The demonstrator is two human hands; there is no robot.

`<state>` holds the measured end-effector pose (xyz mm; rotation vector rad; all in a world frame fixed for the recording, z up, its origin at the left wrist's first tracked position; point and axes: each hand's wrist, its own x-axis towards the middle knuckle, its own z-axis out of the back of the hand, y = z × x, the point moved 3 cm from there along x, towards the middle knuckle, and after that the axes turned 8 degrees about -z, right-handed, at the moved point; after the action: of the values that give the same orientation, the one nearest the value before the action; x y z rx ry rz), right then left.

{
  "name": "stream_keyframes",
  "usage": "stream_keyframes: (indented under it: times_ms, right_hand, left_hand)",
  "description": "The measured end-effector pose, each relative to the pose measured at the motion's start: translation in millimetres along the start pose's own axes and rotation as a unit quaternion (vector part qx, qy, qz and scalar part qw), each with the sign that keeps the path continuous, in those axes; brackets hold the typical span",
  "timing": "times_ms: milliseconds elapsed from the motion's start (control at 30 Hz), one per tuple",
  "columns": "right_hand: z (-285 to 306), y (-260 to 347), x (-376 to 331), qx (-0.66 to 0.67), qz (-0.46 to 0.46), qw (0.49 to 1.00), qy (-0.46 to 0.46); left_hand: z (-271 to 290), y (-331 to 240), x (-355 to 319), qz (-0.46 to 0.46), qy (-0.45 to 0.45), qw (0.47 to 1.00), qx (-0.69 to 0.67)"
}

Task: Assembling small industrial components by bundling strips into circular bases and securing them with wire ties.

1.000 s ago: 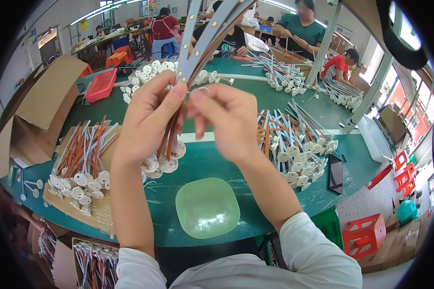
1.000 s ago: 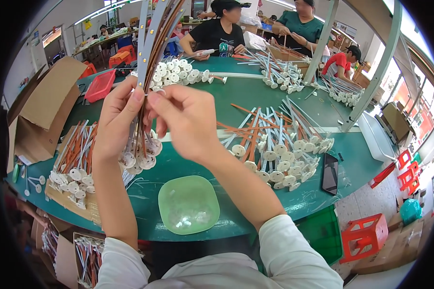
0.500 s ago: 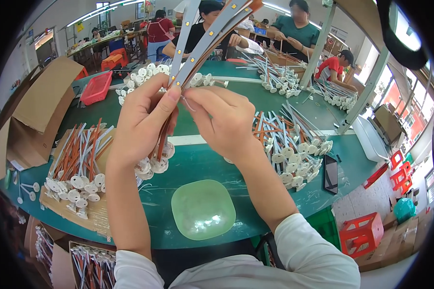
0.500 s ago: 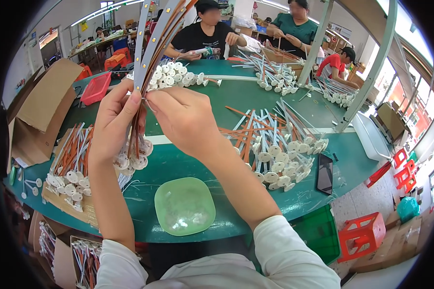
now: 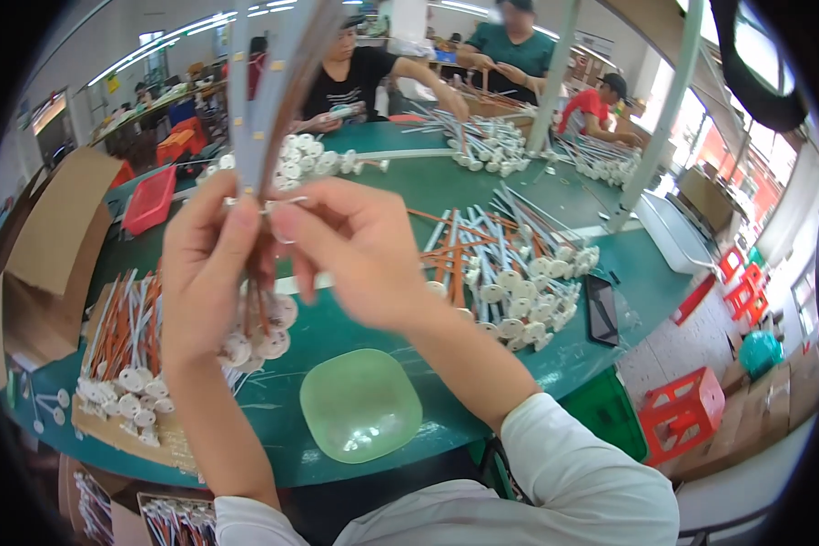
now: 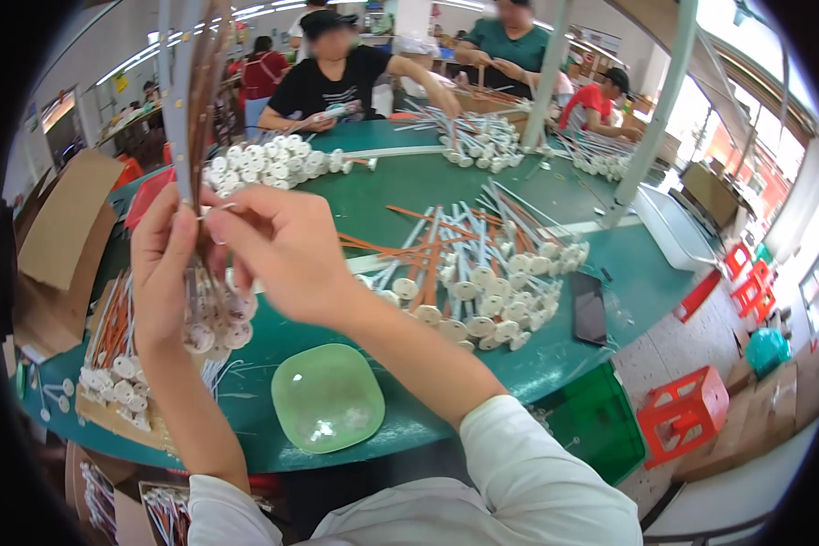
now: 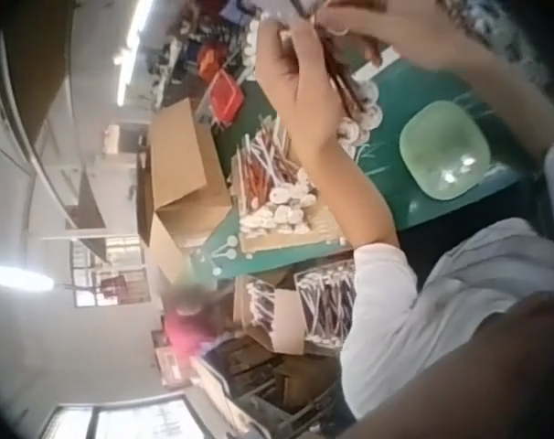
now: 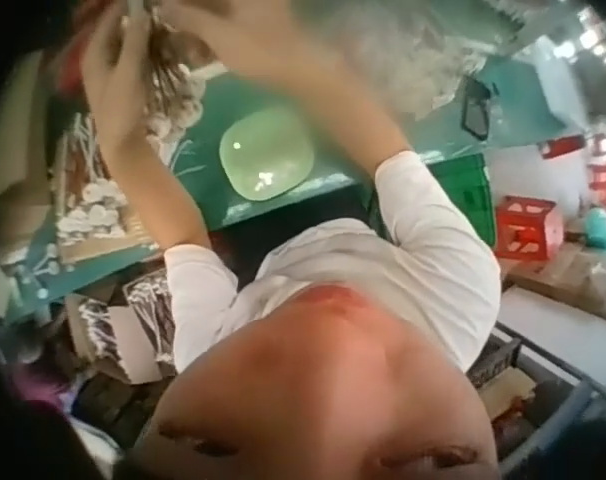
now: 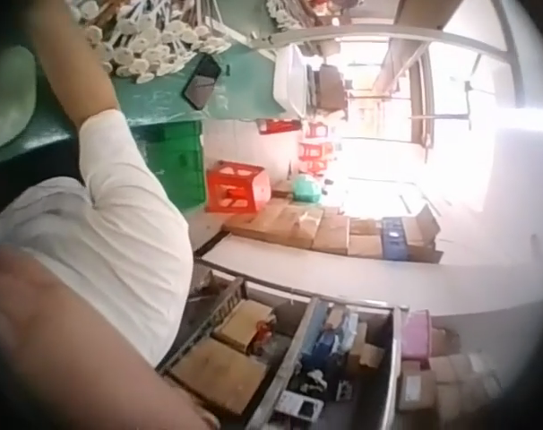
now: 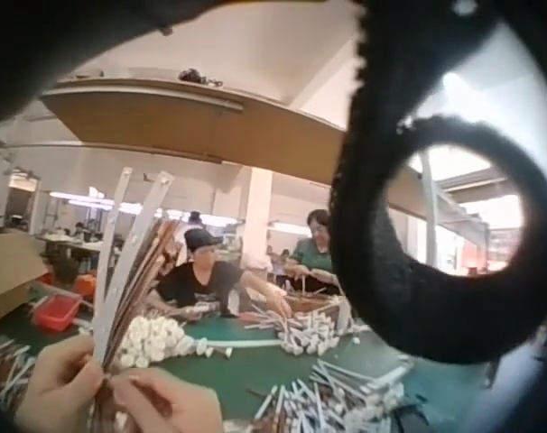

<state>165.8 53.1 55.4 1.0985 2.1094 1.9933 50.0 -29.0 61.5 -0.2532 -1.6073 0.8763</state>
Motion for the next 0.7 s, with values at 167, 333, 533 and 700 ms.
stream_keyframes:
  times_ms: [167, 333, 533, 700]
  right_hand:
    - [8, 21, -7, -0.398, 0.530, 0.731, -0.164]
    - [8, 12, -9, -0.431, 0.555, 0.693, -0.161]
    - [1, 18, -18, -0.488, 0.493, 0.706, -0.143]
    - [13, 19, -17, 0.072, -0.069, 0.992, 0.082]
  left_hand:
    - [-8, 5, 4, -0.005, -0.023, 1.000, -0.003]
    - [-5, 5, 3, -0.006, 0.019, 1.000, 0.019]
    - [-4, 0, 4, -0.002, 0.035, 0.999, 0.024]
    - [-21, -14, -3, -0.036, 0.056, 0.996, 0.061]
